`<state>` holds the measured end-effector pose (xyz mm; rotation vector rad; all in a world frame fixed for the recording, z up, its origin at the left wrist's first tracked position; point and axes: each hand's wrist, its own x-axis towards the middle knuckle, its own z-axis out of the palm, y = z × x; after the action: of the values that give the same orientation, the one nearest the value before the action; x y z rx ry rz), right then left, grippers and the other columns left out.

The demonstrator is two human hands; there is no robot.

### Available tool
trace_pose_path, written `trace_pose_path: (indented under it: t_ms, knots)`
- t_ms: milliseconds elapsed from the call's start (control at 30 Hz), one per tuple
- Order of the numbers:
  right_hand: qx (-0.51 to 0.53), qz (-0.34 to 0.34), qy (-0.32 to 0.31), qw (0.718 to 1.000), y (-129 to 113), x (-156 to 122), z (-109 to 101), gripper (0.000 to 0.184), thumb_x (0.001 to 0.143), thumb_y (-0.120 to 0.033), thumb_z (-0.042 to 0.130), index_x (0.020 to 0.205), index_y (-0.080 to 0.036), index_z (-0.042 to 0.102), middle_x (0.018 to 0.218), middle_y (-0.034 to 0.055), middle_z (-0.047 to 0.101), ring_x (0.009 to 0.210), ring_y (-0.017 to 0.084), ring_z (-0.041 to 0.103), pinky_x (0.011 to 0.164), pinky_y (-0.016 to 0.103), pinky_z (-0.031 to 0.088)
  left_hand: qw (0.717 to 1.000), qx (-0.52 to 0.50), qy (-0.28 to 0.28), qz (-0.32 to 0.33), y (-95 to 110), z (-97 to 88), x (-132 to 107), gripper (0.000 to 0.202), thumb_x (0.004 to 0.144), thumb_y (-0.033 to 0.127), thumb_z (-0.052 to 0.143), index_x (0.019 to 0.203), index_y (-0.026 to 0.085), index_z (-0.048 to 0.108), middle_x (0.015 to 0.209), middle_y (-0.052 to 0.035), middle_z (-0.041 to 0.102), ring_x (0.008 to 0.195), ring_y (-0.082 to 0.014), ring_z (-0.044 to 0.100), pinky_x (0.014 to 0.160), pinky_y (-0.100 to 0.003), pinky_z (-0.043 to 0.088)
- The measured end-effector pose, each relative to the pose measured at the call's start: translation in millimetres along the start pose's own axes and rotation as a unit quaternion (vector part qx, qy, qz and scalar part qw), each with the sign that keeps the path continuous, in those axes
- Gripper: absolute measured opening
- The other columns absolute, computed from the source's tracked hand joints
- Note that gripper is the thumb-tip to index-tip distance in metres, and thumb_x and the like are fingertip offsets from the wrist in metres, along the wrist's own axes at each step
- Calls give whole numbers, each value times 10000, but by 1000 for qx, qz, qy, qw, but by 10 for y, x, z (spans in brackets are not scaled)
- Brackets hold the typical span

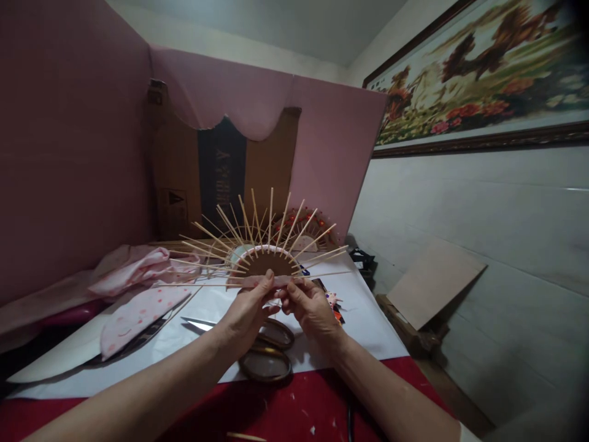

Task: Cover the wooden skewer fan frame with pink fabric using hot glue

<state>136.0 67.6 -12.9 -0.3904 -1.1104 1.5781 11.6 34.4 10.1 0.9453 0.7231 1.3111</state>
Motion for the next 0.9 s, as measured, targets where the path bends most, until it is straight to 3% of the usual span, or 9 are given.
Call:
trace_pose_path:
  t_ms: [200,300,467,567,700,900]
  knots:
    - [32,3,34,999,-75,2,4,138,749,-278,695,764,-160,625,655,19,680,532,95,574,494,193,432,998,54,27,23,-68,5,-4,324,746,433,634,886,150,709,894,-103,683,805,-189,577,697,-287,397]
    - [42,-3,60,997,-89,-4,0,142,736,-262,704,767,-162,608,648,22,689,525,96,583,498,191,450,996,72,29,35,-68,-61,-24,272,702,343,700,907,164,714,944,-97,690,815,-175,576,685,-265,393]
    - [47,-2,111,993,-114,-4,-11,174,703,-253,728,764,-159,595,670,37,700,535,97,589,506,190,461,994,54,81,52,-17,-229,-33,229,648,235,732,863,159,713,908,-78,695,787,-160,584,690,-265,399]
    - [43,-7,136,990,-124,3,-30,173,689,-233,735,754,-160,592,666,39,697,539,101,586,511,197,465,994,46,79,58,39,-275,-60,237,631,168,714,868,171,710,928,-65,702,820,-166,599,703,-267,400]
    - [39,-3,137,990,-95,3,-62,159,700,-244,718,755,-164,593,679,39,695,547,106,582,507,202,463,996,21,69,57,87,-260,-97,164,703,246,651,823,150,708,895,-81,707,856,-195,603,714,-288,406]
    - [11,18,107,994,-44,-37,-47,159,716,-267,705,749,-151,601,672,43,689,540,100,576,497,192,448,992,-32,112,52,84,-227,-89,221,721,366,662,817,167,682,762,-45,707,774,-186,621,693,-287,415]
